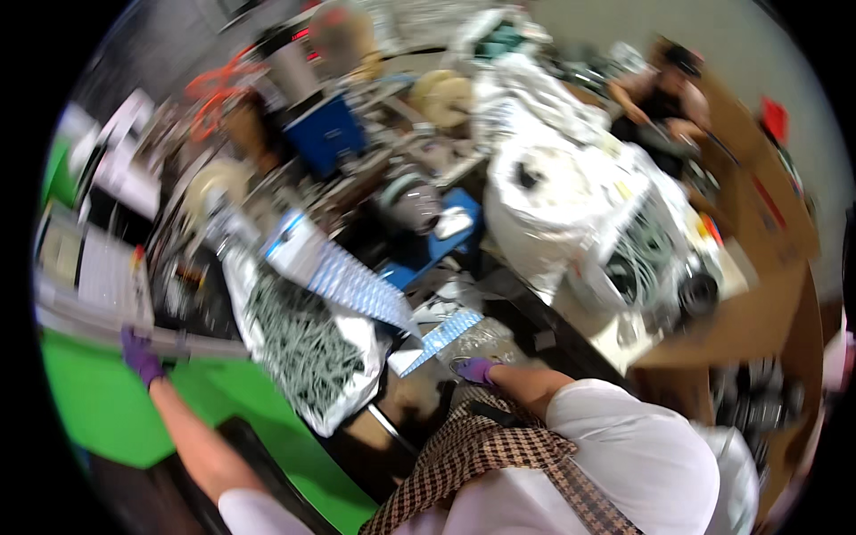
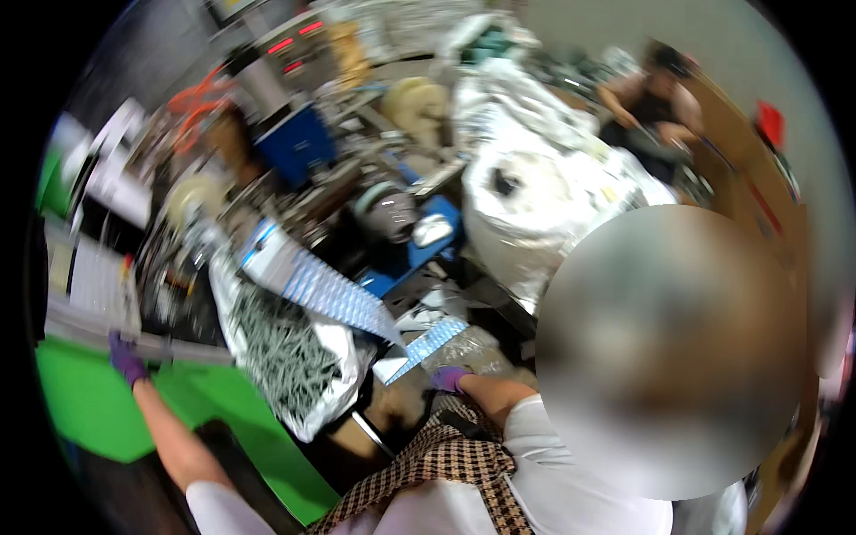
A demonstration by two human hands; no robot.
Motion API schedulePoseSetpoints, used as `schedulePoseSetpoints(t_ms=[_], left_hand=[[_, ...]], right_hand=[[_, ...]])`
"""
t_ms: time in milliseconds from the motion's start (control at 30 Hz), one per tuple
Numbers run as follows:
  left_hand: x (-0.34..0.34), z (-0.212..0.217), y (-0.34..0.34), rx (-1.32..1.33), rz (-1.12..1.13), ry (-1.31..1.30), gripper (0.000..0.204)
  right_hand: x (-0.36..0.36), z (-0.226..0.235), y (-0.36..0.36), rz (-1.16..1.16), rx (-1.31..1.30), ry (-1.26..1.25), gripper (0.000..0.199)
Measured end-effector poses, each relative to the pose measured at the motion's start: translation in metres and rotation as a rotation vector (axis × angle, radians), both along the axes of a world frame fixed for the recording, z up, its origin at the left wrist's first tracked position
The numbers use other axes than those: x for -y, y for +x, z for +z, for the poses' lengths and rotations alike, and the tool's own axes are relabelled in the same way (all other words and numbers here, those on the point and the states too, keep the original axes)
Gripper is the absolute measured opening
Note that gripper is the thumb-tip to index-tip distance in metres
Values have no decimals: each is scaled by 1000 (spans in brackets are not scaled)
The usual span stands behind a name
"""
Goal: The person assembles a light green electric kettle by attaching a grey lid and a grey base to the main body. They repeatedly pick up the components from a cluttered workbench, fit them together, and place the finished unit into a large white sack.
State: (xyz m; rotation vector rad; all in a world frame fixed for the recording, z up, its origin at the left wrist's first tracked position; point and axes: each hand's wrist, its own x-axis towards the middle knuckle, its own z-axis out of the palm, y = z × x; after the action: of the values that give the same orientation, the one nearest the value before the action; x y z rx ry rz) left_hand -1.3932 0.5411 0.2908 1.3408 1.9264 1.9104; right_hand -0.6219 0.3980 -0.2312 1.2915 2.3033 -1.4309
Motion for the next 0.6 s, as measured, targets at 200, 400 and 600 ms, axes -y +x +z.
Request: schedulePoseSetpoints(t_ms=[200, 400, 600], left_hand=[[103, -10, 198, -44, 268, 21, 25], [248, 34, 347, 337, 387, 271, 15], [400, 43, 433, 287, 71, 256, 21]], right_hand=[[-55, 65, -11, 386, 130, 192, 37], [-56, 96, -144, 114, -320, -551, 13], [10, 162, -295, 615, -539, -663, 26]])
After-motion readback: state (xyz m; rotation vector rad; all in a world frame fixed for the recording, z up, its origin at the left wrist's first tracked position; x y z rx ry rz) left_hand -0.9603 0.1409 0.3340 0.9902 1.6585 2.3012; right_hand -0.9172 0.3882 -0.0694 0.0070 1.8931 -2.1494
